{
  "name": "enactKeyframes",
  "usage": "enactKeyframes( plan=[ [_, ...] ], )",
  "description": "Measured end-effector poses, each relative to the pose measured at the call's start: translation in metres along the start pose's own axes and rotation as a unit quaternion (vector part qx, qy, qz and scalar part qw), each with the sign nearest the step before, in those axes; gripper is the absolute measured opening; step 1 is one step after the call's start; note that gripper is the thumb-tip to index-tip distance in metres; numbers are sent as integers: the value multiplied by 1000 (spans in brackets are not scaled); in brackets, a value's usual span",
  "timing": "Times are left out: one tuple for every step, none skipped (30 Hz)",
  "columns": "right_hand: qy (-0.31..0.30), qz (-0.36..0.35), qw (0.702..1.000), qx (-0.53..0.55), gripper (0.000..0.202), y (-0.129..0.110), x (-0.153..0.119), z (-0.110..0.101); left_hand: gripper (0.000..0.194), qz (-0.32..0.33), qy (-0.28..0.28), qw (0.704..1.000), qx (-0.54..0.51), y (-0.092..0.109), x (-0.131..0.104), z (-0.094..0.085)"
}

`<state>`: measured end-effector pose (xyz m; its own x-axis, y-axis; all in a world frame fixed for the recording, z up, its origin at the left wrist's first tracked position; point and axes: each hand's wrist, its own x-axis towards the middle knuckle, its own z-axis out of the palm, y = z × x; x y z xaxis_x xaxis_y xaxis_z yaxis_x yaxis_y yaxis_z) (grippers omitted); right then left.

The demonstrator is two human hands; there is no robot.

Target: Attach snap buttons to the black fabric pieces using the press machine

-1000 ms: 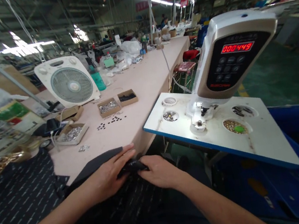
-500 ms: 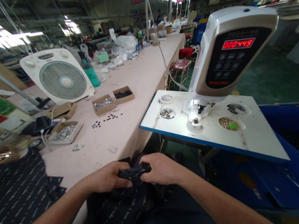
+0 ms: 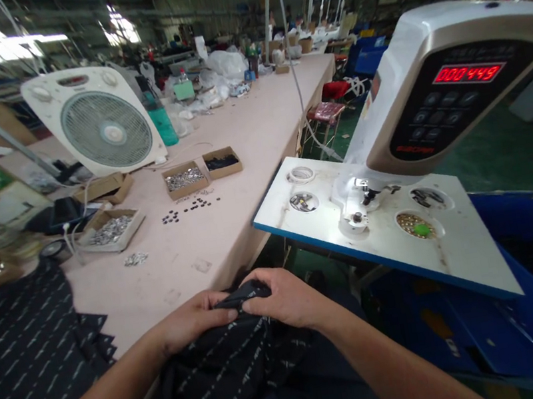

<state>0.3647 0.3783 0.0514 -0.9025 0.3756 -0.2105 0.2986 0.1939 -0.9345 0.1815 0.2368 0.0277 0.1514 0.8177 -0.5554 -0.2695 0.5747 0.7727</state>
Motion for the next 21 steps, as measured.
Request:
enactKeyframes(
  plan=[
    [0, -3, 1000, 2, 25, -1, 1, 0, 36, -5, -7, 1000, -8, -1, -1, -1],
    [2, -5, 1000, 4, 25, -2, 3, 1, 34, -8, -15, 1000, -17, -1, -1, -2],
    [5, -6, 1000, 8, 26, -2, 5, 1, 33, -10, -20, 999, -27, -2, -2, -3],
    [8, -3, 1000, 13, 26, -3, 7, 2, 31, -8, -20, 999, -37, -3, -2, -4],
    [10, 2, 1000, 19, 26, -3, 10, 3, 30, -3, -17, 999, -47, -4, -2, -6],
    [12, 6, 1000, 24, 27, -3, 14, 4, 29, 4, -11, 998, -58, -6, -1, -8],
    [12, 7, 1000, 26, 27, -2, 17, 5, 29, 9, -7, 998, -68, -8, -1, -9],
    [12, 7, 1000, 26, 27, -1, 20, 5, 29, 13, -4, 997, -78, -10, 0, -11],
    [12, 7, 1000, 25, 27, 0, 23, 5, 30, 15, -4, 996, -88, -12, 1, -12],
    [12, 9, 1000, 22, 28, 0, 25, 5, 31, 16, -3, 995, -98, -14, 2, -13],
    [11, 14, 1000, 20, 28, 1, 27, 5, 33, 17, 0, 994, -106, -16, 3, -13],
    [6, 21, 1000, 20, 29, 2, 29, 3, 34, 19, 6, 994, -112, -18, 4, -14],
    [-5, 29, 999, 21, 30, 2, 30, 1, 34, 23, 14, 993, -115, -20, 6, -13],
    [-22, 38, 999, 24, 32, 2, 32, -2, 34, 29, 23, 993, -115, -21, 7, -12],
    [-44, 45, 998, 29, 35, 1, 34, -6, 32, 36, 32, 993, -112, -22, 9, -11],
    [-69, 50, 996, 37, 40, 0, 37, -10, 30, 43, 38, 993, -108, -23, 11, -10],
    [-89, 52, 994, 47, 44, -2, 42, -15, 28, 50, 41, 993, -102, -25, 13, -9],
    [-97, 52, 992, 54, 46, -5, 49, -19, 26, 58, 41, 993, -96, -26, 16, -7],
    [-89, 48, 994, 53, 45, -7, 58, -22, 25, 64, 38, 994, -86, -28, 19, -6],
    [-65, 38, 996, 40, 43, -9, 71, -25, 24, 66, 37, 995, -66, -30, 22, -5],
    [-29, 23, 999, 13, 39, -10, 85, -27, 24, 63, 40, 996, -40, -33, 26, -5]
  ],
)
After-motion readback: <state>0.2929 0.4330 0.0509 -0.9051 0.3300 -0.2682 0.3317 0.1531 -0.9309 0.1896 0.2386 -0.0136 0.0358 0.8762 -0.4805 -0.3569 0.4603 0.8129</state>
